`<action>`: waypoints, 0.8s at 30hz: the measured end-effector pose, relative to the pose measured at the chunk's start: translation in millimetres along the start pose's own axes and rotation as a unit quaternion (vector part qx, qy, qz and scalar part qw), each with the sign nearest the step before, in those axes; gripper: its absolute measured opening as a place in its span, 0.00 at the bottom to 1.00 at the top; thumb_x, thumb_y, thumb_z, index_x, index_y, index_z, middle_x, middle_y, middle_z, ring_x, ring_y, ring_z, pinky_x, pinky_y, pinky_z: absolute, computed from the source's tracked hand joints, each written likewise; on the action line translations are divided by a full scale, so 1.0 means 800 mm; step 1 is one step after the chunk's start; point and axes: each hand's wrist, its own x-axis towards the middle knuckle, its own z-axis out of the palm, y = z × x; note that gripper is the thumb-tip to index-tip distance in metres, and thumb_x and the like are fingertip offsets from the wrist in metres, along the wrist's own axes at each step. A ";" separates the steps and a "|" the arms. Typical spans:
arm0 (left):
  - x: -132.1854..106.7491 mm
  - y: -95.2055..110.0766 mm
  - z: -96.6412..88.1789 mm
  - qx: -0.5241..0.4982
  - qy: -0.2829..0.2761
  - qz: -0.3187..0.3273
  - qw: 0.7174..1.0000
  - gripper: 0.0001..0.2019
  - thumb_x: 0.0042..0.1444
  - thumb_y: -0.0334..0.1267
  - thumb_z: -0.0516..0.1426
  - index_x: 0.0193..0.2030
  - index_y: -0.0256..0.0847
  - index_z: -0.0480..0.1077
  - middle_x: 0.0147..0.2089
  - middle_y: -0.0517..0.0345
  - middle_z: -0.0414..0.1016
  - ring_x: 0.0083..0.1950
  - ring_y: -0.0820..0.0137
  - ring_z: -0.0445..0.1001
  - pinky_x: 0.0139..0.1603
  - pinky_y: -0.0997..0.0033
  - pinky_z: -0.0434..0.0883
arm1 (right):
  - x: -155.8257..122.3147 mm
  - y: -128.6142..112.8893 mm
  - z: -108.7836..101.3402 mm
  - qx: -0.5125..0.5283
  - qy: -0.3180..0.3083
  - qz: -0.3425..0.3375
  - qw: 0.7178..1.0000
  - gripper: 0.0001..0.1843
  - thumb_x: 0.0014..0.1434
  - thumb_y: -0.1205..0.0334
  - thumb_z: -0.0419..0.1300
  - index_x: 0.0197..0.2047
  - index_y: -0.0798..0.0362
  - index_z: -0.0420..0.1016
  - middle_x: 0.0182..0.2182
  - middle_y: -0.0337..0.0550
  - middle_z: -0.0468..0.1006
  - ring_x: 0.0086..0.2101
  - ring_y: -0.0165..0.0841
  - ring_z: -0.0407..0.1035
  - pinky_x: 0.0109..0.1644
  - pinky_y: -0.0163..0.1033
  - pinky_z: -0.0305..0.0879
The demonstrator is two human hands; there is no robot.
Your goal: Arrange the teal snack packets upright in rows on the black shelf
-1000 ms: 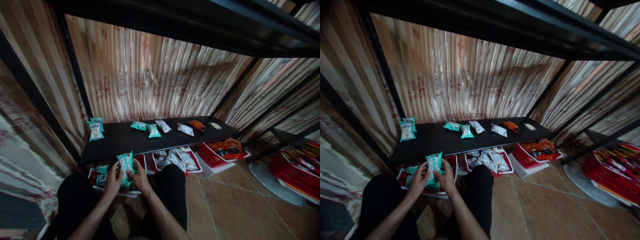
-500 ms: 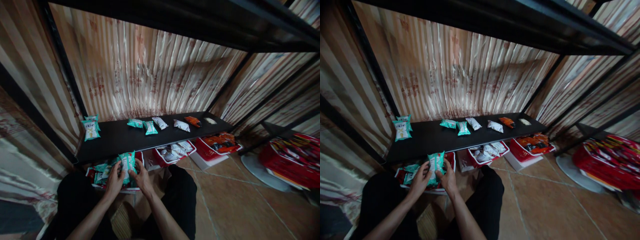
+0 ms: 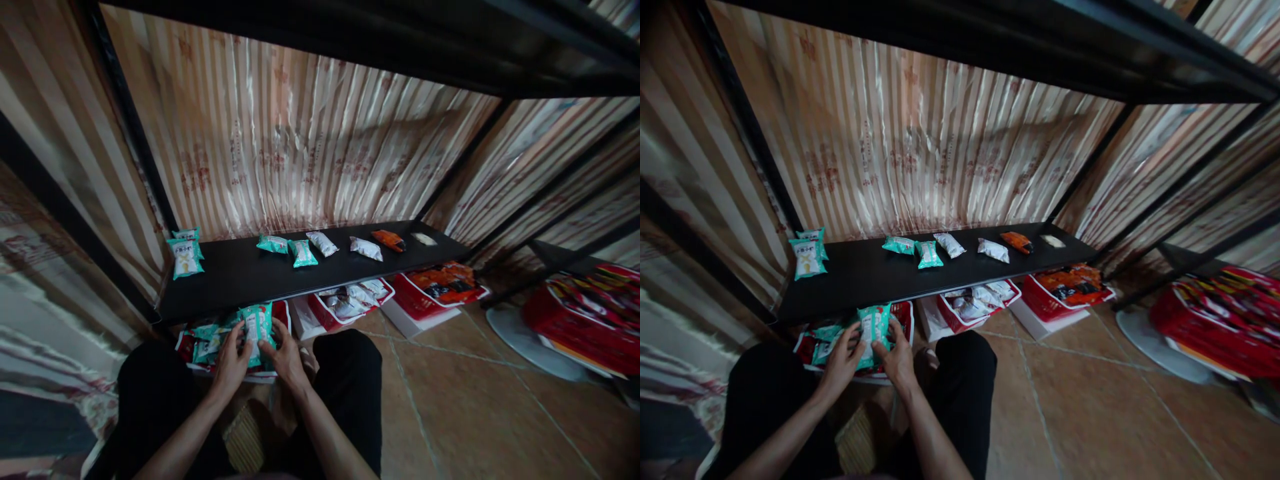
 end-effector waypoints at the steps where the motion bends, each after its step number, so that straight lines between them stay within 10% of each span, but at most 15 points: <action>1: 0.000 0.000 -0.001 0.003 -0.001 -0.002 1.000 0.24 0.50 0.45 0.52 0.53 0.39 0.65 0.48 0.45 0.73 0.44 0.62 0.74 0.42 0.58 0.73 | -0.001 -0.002 0.001 0.010 -0.001 0.002 1.000 0.29 0.47 0.62 0.63 0.53 0.49 0.64 0.48 0.43 0.75 0.47 0.38 0.70 0.54 0.46 0.65; 18: 0.040 0.031 -0.002 -0.034 0.037 0.003 0.999 0.25 0.52 0.45 0.53 0.56 0.38 0.62 0.52 0.45 0.70 0.50 0.63 0.71 0.50 0.59 0.70 | 0.051 -0.047 0.008 0.070 -0.054 0.022 0.996 0.28 0.47 0.59 0.64 0.52 0.49 0.63 0.44 0.43 0.76 0.44 0.37 0.71 0.48 0.43 0.68; 24: 0.074 0.054 -0.021 -0.107 0.044 -0.092 0.989 0.24 0.53 0.49 0.53 0.54 0.38 0.65 0.52 0.45 0.72 0.49 0.62 0.73 0.49 0.61 0.70 | 0.082 -0.051 0.025 0.102 -0.068 0.042 0.992 0.30 0.46 0.60 0.64 0.53 0.49 0.62 0.45 0.44 0.75 0.46 0.39 0.70 0.46 0.44 0.70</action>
